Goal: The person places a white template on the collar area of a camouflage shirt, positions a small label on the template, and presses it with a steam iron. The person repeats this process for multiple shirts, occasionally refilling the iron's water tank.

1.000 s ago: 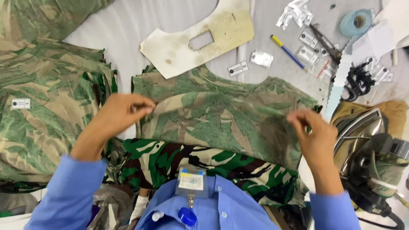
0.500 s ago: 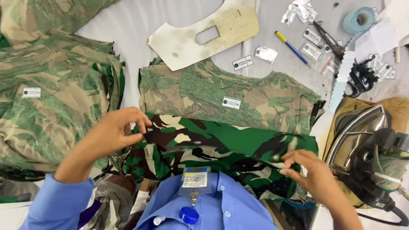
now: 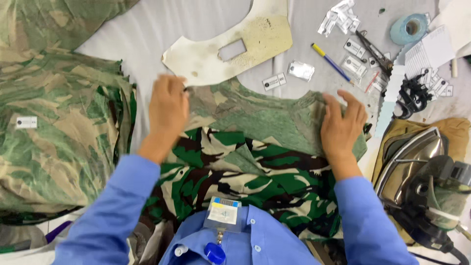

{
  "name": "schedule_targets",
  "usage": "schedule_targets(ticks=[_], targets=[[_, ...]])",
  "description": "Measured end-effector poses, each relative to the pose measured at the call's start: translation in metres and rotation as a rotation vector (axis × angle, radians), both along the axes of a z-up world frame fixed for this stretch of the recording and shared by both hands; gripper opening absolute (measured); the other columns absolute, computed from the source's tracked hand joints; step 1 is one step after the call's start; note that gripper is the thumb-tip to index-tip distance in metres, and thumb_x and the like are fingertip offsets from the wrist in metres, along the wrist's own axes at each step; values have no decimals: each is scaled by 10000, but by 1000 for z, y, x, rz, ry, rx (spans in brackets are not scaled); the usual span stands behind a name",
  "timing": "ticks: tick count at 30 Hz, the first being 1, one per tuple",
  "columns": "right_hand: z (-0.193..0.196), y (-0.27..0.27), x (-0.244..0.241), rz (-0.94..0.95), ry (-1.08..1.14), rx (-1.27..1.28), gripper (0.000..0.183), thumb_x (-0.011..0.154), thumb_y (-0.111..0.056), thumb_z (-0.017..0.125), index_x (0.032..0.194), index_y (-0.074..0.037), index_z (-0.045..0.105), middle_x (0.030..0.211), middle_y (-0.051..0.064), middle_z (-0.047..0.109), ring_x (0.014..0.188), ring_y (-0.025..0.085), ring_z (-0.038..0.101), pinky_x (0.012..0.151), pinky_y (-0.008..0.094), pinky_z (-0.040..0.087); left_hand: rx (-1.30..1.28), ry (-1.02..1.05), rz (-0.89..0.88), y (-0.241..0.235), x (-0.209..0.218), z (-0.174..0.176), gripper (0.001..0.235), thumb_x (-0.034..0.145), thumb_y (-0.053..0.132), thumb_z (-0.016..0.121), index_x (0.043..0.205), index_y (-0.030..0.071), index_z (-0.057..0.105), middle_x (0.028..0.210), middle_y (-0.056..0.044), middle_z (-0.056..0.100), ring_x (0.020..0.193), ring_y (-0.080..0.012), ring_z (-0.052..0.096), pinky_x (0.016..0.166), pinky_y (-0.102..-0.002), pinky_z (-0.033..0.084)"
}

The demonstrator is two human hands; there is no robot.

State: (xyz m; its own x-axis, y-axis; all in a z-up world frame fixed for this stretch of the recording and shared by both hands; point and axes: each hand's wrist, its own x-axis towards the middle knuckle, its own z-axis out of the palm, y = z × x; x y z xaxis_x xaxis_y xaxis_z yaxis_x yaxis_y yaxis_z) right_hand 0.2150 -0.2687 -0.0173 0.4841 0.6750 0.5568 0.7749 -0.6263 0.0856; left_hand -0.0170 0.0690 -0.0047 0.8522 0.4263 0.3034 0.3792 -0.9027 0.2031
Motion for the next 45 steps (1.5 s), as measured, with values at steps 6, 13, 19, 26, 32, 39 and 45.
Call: schedule_targets(ticks=[6,13,19,26,32,39,45], targets=[[9,-12,-47,92,248,-136,382,853,-290,754,1232,-304,704,1131,82,634,1013,310,610,825,425,452,-146,184,-337,-59,3,-8,956,797,852,398,1553,289,244,1597,-189,182,1438,-454,198,1058,-753,91],[26,-83,-103,135,673,-36,345,885,-300,666,1207,-178,661,1192,82,630,1132,333,604,922,426,489,-61,298,-627,-63,-31,10,885,810,625,624,1506,204,276,1607,-155,169,1424,-351,296,1163,-597,181],[52,-98,-129,110,808,33,90,832,-90,741,898,-122,690,979,-7,729,954,175,667,869,315,451,-307,27,-665,-68,-43,59,124,884,71,668,1002,36,678,1296,-168,589,1257,-382,525,1085,-555,423],[92,-95,-115,-224,1177,-141,207,915,-319,586,895,-180,738,720,-54,766,637,66,688,613,223,497,-1032,786,-101,-17,-27,129,347,856,458,580,1050,179,649,981,21,689,835,-111,643,753,-232,546],[57,-50,-113,-92,955,-88,118,934,-224,625,926,-149,716,877,2,714,734,170,644,640,302,512,-654,-71,418,64,41,18,564,884,455,676,1261,87,474,1267,-116,391,1171,-291,415,958,-451,402],[60,-40,-112,-4,1019,51,140,949,-174,592,932,-114,717,917,24,712,846,176,665,714,302,513,-1329,-373,584,92,75,12,307,879,120,662,1171,86,572,1151,-87,700,1024,-219,715,848,-346,664],[54,-15,-75,-346,1846,990,619,1063,-444,61,1241,-38,494,1168,215,634,1061,334,649,772,388,569,-1214,-155,320,-9,25,42,292,826,196,794,1014,57,620,923,-143,711,841,-240,686,705,-406,553]])
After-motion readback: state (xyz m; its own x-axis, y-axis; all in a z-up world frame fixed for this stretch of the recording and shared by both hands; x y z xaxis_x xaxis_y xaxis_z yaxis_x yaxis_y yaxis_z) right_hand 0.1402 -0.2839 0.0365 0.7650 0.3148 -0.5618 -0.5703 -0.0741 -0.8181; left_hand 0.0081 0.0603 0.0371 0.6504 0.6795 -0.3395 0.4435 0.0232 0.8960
